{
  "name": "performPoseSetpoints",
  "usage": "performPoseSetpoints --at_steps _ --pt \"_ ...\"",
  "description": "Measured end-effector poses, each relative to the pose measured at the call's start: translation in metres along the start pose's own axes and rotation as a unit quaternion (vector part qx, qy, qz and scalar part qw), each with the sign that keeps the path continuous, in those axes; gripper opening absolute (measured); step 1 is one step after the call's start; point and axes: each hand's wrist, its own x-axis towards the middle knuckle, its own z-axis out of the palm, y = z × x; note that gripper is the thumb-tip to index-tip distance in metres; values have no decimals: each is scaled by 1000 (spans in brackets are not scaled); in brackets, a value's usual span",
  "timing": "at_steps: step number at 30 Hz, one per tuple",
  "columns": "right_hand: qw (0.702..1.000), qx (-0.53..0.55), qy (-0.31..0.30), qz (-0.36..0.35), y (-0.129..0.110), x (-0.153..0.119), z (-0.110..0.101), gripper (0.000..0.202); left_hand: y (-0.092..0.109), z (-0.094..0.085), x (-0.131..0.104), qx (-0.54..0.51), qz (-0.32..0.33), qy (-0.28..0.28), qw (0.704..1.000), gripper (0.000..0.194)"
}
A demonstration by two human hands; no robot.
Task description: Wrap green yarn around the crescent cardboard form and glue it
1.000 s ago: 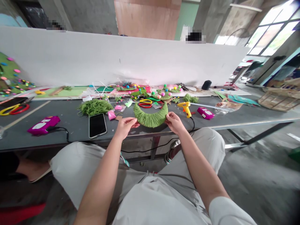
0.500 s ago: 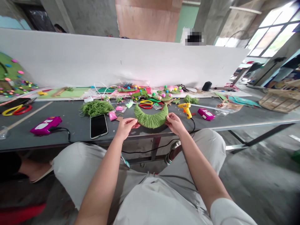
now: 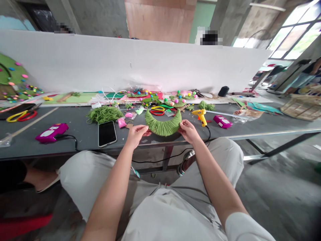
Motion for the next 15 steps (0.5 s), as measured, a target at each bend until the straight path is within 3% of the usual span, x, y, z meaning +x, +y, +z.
performPoseSetpoints --at_steps 15 --pt "999 12 23 26 2 4 -2 33 5 2 -3 -28 33 -8 999 37"
